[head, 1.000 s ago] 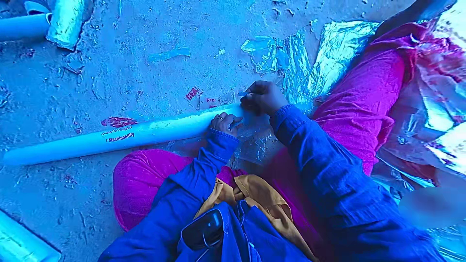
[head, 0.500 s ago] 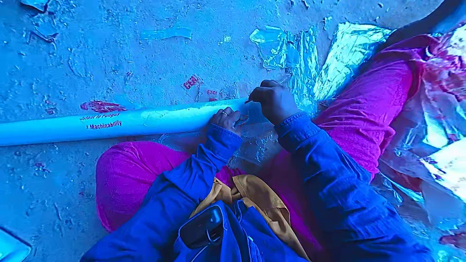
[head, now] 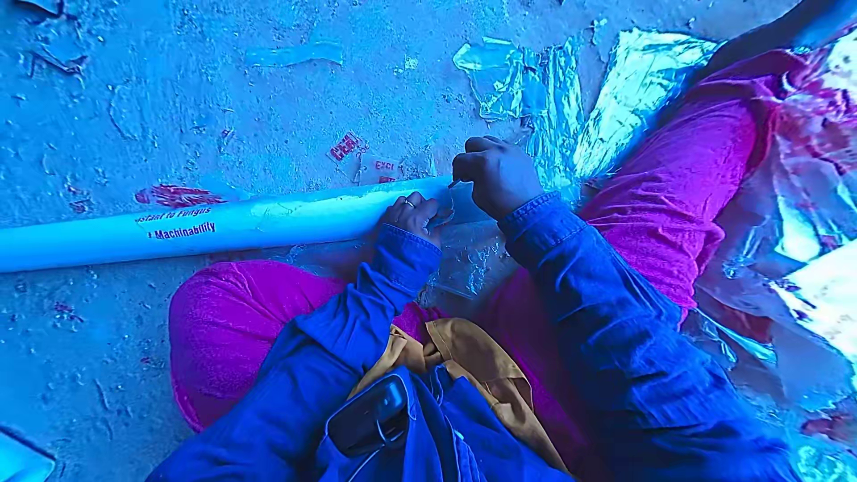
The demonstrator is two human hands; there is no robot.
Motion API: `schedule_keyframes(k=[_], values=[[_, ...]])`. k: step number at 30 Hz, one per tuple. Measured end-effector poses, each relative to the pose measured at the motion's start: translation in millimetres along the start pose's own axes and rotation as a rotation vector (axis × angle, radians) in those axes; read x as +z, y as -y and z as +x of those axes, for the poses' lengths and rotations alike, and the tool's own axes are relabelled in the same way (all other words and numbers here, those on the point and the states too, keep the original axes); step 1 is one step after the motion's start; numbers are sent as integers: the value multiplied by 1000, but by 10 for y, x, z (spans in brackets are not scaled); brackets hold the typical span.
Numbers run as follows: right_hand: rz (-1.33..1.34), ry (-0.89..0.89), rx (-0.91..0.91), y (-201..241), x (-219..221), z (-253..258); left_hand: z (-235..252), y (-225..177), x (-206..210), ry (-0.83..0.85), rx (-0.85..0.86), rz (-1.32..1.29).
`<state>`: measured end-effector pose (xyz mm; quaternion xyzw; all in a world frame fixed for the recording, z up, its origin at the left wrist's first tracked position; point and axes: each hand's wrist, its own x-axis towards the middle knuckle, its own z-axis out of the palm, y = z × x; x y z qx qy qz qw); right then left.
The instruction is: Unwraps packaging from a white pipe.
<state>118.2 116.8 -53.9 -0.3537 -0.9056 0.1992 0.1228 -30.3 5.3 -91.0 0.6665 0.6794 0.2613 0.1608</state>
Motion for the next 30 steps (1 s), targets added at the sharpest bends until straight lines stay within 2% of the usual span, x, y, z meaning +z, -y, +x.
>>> schedule_keyframes(k=[8, 16, 19, 21, 23, 26, 27, 30], values=[[-85, 133, 118, -65, -228, -64, -28, 15, 17, -29, 20, -20], [-139, 165, 188, -110, -344, -131, -30, 2, 16, -25, 5, -19], [-210, 133, 243, -271, -416, -218, -23, 6, 3, -10, 6, -30], [-317, 19, 231, -604, -328, -325, -24, 37, 35, -32, 18, -25], [-348, -53, 295, -795, -273, -412, -25, 24, 42, -46, 10, -22], [-46, -82, 482, -591, -366, -440, -19, 31, 48, -41, 12, -20], [74, -109, 482, -502, -388, -434, -14, 41, 55, -42, 16, -19], [437, -118, 302, -333, -262, -374, -30, 41, 66, -53, 18, -23]])
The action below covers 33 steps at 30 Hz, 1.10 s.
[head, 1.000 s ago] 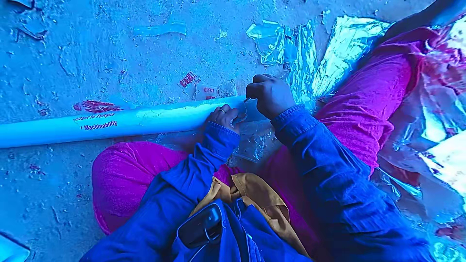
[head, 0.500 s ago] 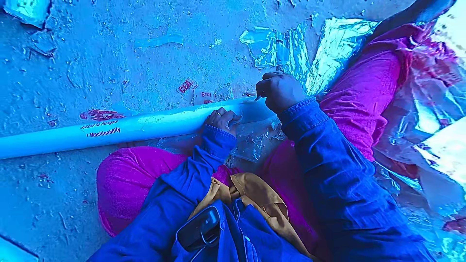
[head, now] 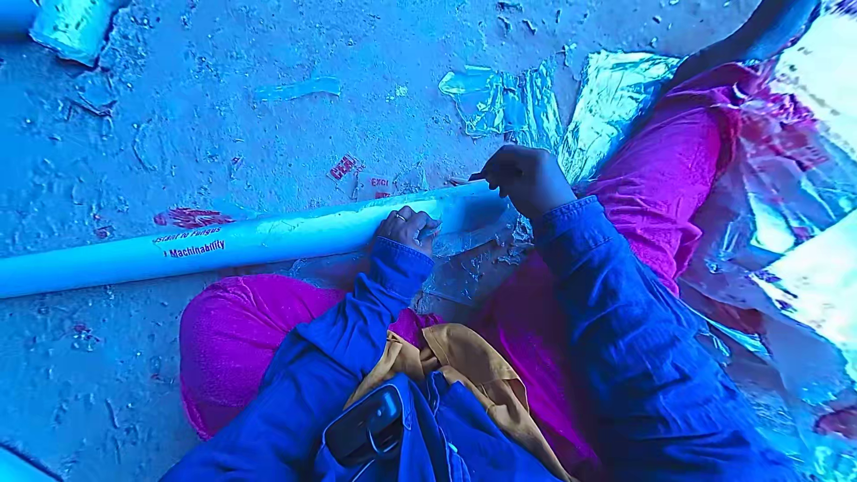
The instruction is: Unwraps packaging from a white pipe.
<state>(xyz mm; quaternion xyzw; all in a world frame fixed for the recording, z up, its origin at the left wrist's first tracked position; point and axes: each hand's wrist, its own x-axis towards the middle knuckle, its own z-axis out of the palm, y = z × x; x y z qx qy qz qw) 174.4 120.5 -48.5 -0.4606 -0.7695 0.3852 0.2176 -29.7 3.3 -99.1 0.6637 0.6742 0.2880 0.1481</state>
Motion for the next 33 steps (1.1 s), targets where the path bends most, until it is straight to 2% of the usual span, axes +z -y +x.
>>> schedule_keyframes(k=[3, 9, 11, 14, 16, 19, 23, 26, 33], values=[[167, 174, -60, 114, 269, 84, -36, -39, 16, -44, -8, 9], [-86, 210, -26, 152, 431, 372, -86, -78, 34, -50, 13, 78], [-80, 166, -13, 122, 429, 392, -93, -65, 51, -65, 20, 87], [-2, 27, -75, 38, 445, 321, -73, -105, 6, -12, -28, 60], [-20, -79, -43, -12, 415, 271, -43, -115, -3, -10, -35, 45], [-141, -158, 162, -60, 260, 289, 59, -163, -88, 59, -118, 3], [-77, -167, 410, -301, 189, 329, 268, -299, -244, 335, -379, -80], [47, -190, 379, -325, 259, 411, 446, -435, -398, 444, -477, -44], [115, -272, 389, -362, 357, 350, 497, -645, -380, 502, -446, 68]])
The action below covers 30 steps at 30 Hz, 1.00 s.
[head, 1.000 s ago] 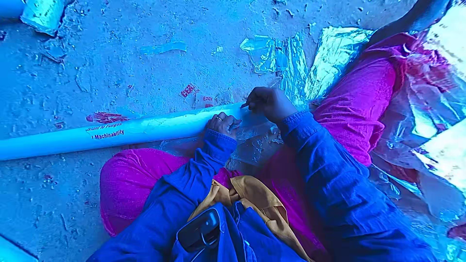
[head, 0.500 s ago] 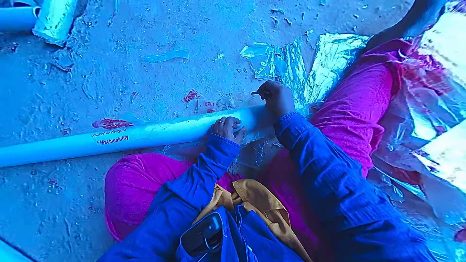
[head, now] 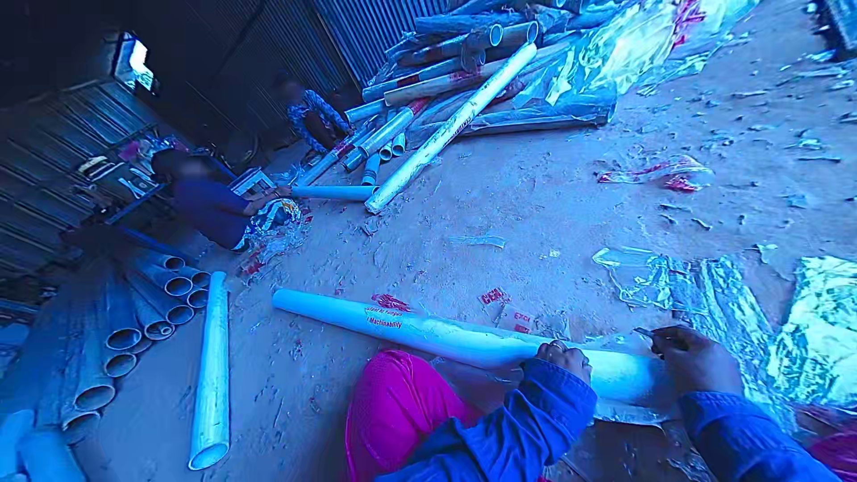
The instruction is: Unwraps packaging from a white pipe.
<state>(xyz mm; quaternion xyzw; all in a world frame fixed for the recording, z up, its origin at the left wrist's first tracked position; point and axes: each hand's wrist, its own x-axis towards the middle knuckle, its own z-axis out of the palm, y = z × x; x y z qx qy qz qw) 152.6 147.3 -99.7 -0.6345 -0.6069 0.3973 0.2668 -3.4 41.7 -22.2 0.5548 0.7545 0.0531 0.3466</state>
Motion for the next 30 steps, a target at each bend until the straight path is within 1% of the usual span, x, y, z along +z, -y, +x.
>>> schedule_keyframes(k=[4, 7, 10, 12, 14, 16, 17, 19, 21, 25, 27, 28, 30], values=[[14, -2, 12, -21, -3, -24, 7, 44, 138, -80, -40, -84], [2, -4, -1, 2, -9, -61, 3, 42, 168, -119, -69, -138], [28, -8, 7, -7, 2, -67, -32, -12, 157, -113, -73, -125], [47, -10, 21, -10, 5, -68, -42, -9, 215, -145, -72, -124], [51, -9, 23, 5, 0, -75, -116, -97, 185, -149, -107, -99], [55, -15, 21, 0, 7, -78, -313, -344, -1, -95, -187, -65], [58, -17, 25, -9, 16, -77, -351, -388, -29, -95, -199, -49], [51, -14, 38, -23, 24, -75, -221, -225, 162, -167, -148, -37], [45, -8, 49, -41, 27, -80, -110, -120, 281, -180, -140, -25], [24, 12, 51, -6, 11, -138, -77, -82, 401, -245, -143, 32], [30, 4, 50, -20, 18, -146, -82, -75, 439, -245, -142, 61], [44, -9, 48, -46, 35, -137, -96, -71, 456, -251, -133, 72], [65, -29, 40, -106, 64, -102, -131, -24, 518, -321, -73, 68]])
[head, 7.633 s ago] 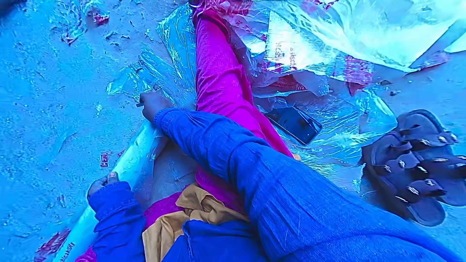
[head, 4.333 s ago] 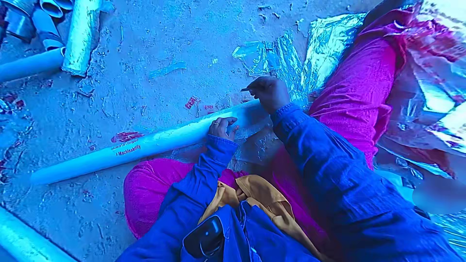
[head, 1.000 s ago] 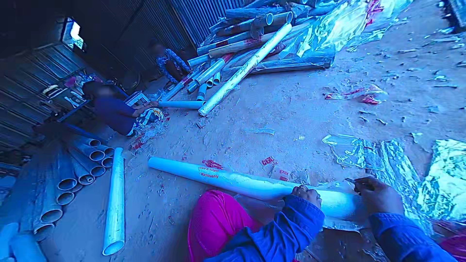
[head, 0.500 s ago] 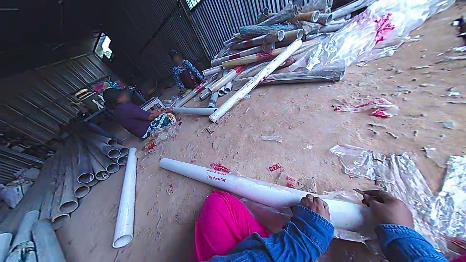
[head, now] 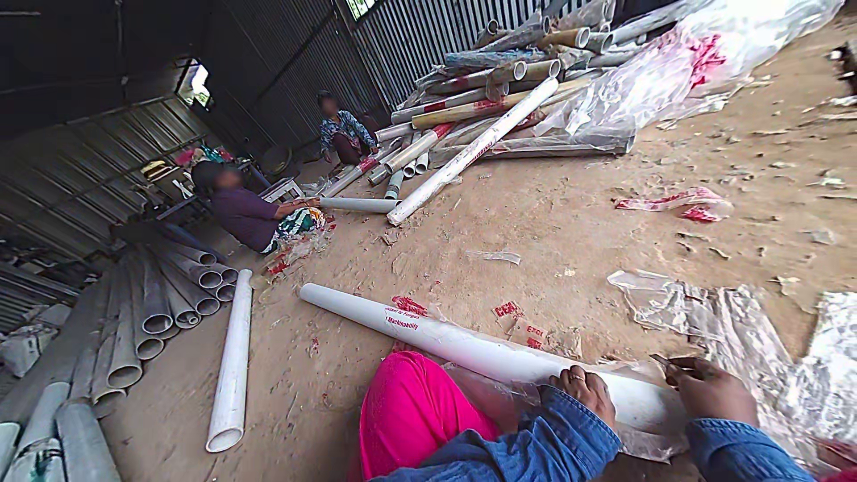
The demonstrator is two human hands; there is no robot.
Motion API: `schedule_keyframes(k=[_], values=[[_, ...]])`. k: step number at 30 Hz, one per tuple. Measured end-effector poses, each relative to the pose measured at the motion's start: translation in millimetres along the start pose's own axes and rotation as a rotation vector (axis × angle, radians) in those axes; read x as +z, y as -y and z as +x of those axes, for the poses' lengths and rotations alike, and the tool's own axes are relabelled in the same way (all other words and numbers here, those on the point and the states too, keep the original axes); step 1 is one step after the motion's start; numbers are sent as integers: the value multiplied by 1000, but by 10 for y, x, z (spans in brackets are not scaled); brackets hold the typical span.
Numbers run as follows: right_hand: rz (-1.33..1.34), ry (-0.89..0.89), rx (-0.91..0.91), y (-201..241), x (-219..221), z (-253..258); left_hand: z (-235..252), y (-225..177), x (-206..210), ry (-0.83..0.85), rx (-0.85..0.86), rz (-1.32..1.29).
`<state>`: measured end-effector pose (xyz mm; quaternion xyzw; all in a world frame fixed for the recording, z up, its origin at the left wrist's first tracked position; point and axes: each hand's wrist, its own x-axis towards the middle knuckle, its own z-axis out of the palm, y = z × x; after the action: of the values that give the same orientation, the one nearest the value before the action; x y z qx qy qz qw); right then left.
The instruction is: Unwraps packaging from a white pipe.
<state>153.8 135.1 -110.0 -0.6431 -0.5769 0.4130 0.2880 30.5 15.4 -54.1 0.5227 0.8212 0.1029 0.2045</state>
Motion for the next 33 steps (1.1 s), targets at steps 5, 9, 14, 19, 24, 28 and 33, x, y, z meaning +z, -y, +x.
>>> schedule_keyframes(k=[5, 9, 14, 19, 24, 28, 33], values=[[-18, 10, -14, 15, -7, -13, -37, 57, -12, 22, 25, -88], [-45, 30, -6, 89, -47, -43, -49, 32, -44, 38, 17, -69], [-60, 38, -4, 111, -56, -49, 7, 27, -20, 42, -25, -100], [-64, 36, -2, 119, -57, -60, -14, -9, -124, 93, -31, -108], [-58, 28, -1, 117, -47, -61, 33, -32, -169, 144, -51, -86], [-59, 37, 1, 126, -56, -64, 80, -60, -199, 194, -77, -60], [-82, 35, -4, 85, -42, -33, 33, -53, -195, 204, -28, 0]])
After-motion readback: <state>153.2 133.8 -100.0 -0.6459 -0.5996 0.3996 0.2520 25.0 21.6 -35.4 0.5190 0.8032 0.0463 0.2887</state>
